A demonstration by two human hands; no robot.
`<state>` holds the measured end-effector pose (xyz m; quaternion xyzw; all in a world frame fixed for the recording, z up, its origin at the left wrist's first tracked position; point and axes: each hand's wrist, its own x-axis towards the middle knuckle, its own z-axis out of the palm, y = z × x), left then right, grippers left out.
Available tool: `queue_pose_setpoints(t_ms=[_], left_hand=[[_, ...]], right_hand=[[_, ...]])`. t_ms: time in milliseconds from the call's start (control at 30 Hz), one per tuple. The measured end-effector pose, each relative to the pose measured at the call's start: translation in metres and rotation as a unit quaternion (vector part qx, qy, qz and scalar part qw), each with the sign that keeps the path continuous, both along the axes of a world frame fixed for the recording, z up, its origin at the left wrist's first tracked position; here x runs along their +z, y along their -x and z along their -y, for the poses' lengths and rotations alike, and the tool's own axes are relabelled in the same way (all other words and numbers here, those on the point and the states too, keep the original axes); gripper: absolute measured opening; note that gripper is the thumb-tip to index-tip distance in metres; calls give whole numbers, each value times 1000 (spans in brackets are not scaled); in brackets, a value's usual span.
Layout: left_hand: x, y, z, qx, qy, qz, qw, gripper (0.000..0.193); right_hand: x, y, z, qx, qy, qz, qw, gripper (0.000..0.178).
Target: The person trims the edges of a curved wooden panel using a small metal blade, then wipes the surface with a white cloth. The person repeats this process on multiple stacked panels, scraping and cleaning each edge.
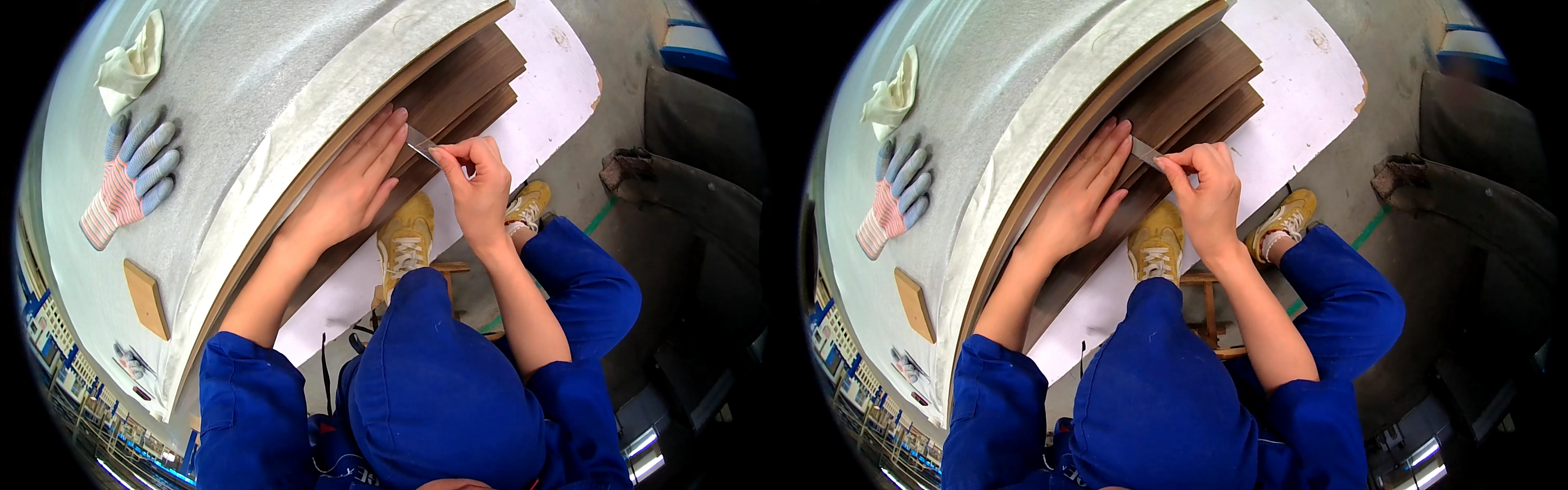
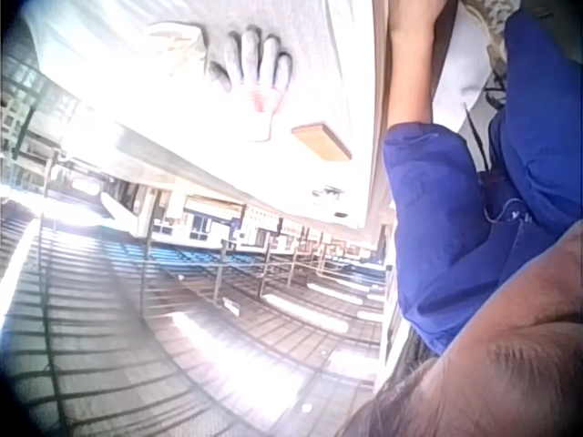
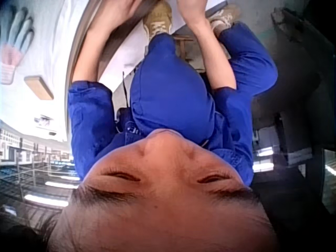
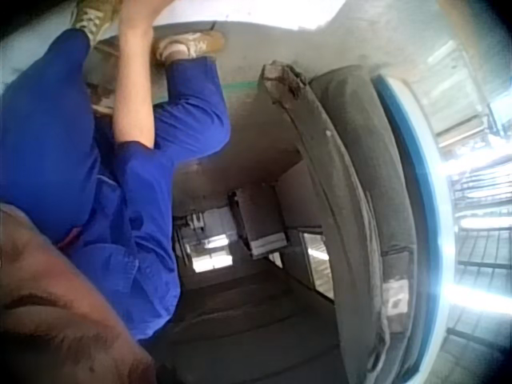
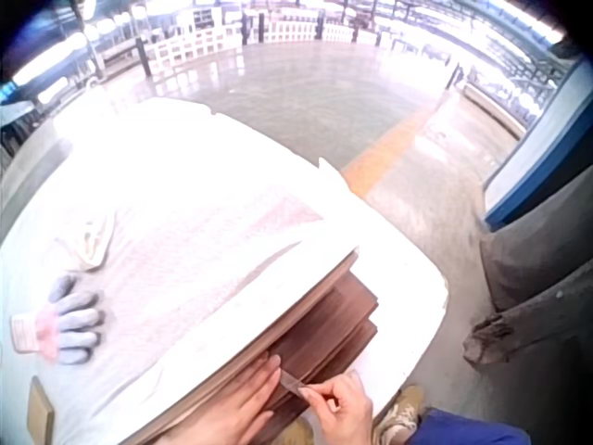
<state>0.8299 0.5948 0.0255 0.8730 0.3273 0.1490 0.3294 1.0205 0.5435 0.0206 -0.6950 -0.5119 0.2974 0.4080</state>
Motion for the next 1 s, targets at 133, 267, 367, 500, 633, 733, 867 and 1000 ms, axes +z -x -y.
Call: queue_pose_setpoints(t_ms=[133,267,367,500,633,733,867,1000], left_hand=[[1,1,1,1,0,-5,1000,63],[2,7,4,0,0,-18,1000,63],[4,10,7,0,1,-25,1000,63],[6,12,8,1,-2,-41,999,63],[6,14,11,5,-4,-44,999,63],[7,16,12,4,-3,-46,999,62],[9,22,16,6,-1,-45,999,62],[7,25,18,4,5,-50,999,61]], right_hand=[[-3,0,1,0,-2,-8,1000,11],[-6,3,5,9,2,-18,1000,12],[-4,6,6,13,7,-20,1000,12],[-1,7,7,17,12,-20,1000,12],[-5,8,8,24,7,-24,999,12],[-5,10,11,23,16,-28,999,12],[-4,16,14,31,15,-32,999,12],[-5,19,16,34,17,-35,999,12]])
